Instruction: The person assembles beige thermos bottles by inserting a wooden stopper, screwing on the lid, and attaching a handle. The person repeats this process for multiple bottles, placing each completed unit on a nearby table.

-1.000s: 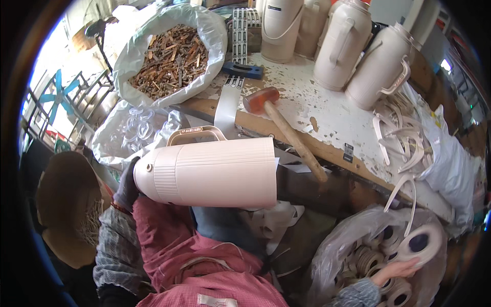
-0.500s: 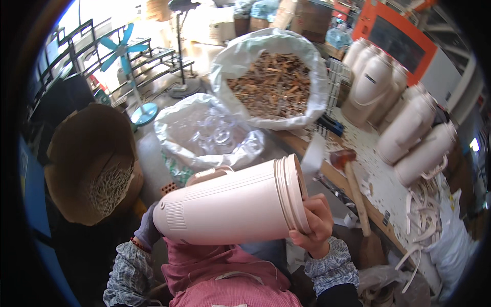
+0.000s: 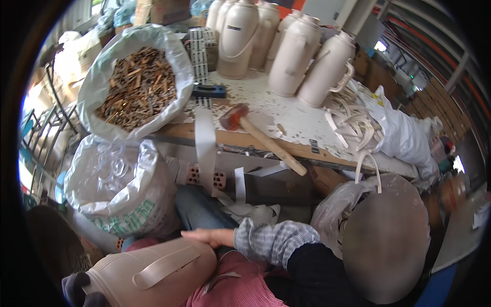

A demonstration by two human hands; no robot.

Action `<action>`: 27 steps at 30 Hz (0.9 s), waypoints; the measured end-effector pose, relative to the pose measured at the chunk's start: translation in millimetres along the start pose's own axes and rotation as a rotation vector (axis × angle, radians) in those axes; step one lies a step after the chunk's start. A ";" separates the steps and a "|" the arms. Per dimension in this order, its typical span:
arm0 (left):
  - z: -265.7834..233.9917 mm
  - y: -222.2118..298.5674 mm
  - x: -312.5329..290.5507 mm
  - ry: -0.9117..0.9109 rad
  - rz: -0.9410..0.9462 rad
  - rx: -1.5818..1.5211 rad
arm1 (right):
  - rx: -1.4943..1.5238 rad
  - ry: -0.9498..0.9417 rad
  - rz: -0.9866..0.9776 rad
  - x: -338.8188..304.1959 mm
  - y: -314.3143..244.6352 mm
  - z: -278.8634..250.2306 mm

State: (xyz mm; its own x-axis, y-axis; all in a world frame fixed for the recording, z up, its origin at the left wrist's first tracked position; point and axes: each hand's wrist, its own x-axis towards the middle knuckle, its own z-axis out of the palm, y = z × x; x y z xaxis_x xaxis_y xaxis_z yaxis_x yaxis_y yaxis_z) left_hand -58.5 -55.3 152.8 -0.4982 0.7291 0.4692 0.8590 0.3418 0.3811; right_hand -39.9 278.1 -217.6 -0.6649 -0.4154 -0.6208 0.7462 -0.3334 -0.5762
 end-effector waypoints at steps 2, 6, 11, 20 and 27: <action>-24.0 8.6 32.5 -0.232 0.045 0.199 | -0.517 0.126 -0.195 -51.7 -35.5 49.4; -11.4 -9.5 49.9 -0.232 -0.763 0.045 | -1.036 1.034 -1.167 -230.9 -129.4 -0.3; 37.1 -61.7 39.1 0.072 -0.239 -0.400 | -1.266 2.488 -0.291 -482.4 -59.6 -290.2; 69.9 36.5 51.7 0.108 0.145 0.240 | -0.545 1.195 -1.477 -367.3 -124.0 -64.3; 111.3 81.1 20.9 0.193 0.042 0.323 | 0.143 -0.024 -1.328 -155.2 -137.1 123.5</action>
State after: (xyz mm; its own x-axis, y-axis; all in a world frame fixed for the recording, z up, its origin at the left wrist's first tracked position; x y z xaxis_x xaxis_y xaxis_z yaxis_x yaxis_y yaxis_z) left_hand 13.8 53.6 104.9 -0.4487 0.6319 0.6320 0.8565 0.5060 0.1022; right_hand -35.0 283.8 23.3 -0.8854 0.2767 0.3736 -0.4639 -0.5785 -0.6709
